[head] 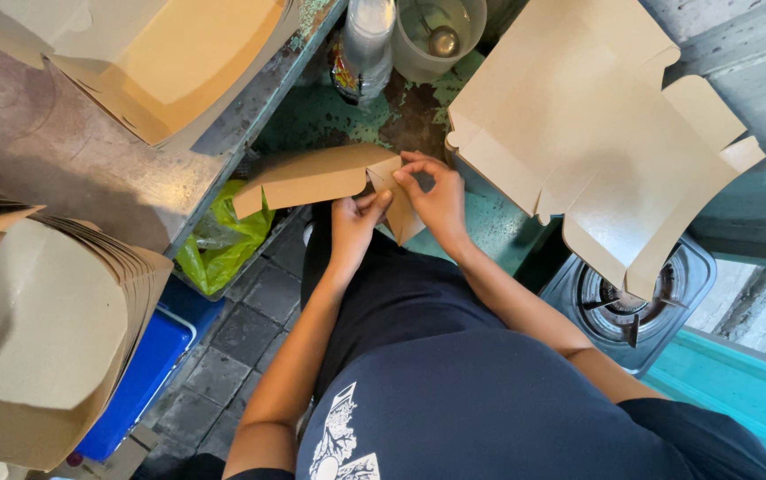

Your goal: The person folds flat cardboard pieces into small rectangular boxes by hand, aligning edges and tucking flaps to form the box shape. Completed boxes are stacked on the work surface.

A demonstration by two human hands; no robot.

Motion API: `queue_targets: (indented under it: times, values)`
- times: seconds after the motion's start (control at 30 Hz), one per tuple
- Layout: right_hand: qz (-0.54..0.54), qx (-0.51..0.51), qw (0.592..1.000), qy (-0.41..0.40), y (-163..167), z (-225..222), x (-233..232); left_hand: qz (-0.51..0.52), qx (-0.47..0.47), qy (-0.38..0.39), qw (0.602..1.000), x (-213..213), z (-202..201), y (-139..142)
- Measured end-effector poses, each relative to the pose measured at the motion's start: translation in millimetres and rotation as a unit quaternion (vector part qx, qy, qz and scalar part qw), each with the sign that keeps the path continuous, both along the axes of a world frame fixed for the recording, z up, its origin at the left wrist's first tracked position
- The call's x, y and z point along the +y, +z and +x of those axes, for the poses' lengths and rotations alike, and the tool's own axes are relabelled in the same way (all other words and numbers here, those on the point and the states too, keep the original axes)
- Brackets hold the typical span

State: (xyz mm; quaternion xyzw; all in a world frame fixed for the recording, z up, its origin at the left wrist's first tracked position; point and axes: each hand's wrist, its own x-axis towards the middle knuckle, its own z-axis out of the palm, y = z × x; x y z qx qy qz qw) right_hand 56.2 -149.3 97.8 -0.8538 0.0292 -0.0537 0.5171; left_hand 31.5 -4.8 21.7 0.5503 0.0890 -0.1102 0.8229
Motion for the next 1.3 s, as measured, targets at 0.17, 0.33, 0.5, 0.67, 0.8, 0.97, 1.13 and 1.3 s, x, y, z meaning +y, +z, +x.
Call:
queue_targets:
  times: [0.17, 0.33, 0.5, 0.67, 0.8, 0.97, 1.13, 1.3]
  values:
    - [0.003, 0.059, 0.998, 0.001, 6.5, -3.2, -3.9, -0.017, -0.014, 0.009, 1.0, -1.3, 0.9, -2.0]
    - [-0.15, 0.017, 0.982, 0.113, 34.7, 5.7, -13.2, 0.045, -0.07, 0.016, 0.996, -0.6, 8.3, -0.1]
    - [-0.162, -0.122, 0.946, 0.255, 64.7, 6.6, 1.7, 0.162, -0.177, 0.05, 0.97, -2.3, 6.2, -0.8]
    - [-0.198, -0.147, 0.894, 0.374, 66.7, 19.1, 19.5, 0.37, -0.192, -0.035, 0.908, -14.4, -3.1, -4.2]
    - [-0.16, -0.204, 0.912, 0.319, 57.5, 16.8, 14.5, 0.193, -0.084, -0.124, 0.97, 9.3, 2.5, 13.4]
    - [-0.163, -0.203, 0.927, 0.268, 48.8, 4.7, 2.0, -0.225, -0.021, -0.115, 0.967, 94.4, -13.4, 75.0]
    - [-0.167, -0.228, 0.926, 0.249, 45.3, -4.8, 7.3, -0.043, 0.047, 0.02, 0.998, 98.7, -5.1, 93.8]
    - [-0.13, -0.255, 0.938, 0.197, 46.4, -9.2, 13.7, -0.075, 0.033, 0.067, 0.994, 81.6, -2.9, 73.1]
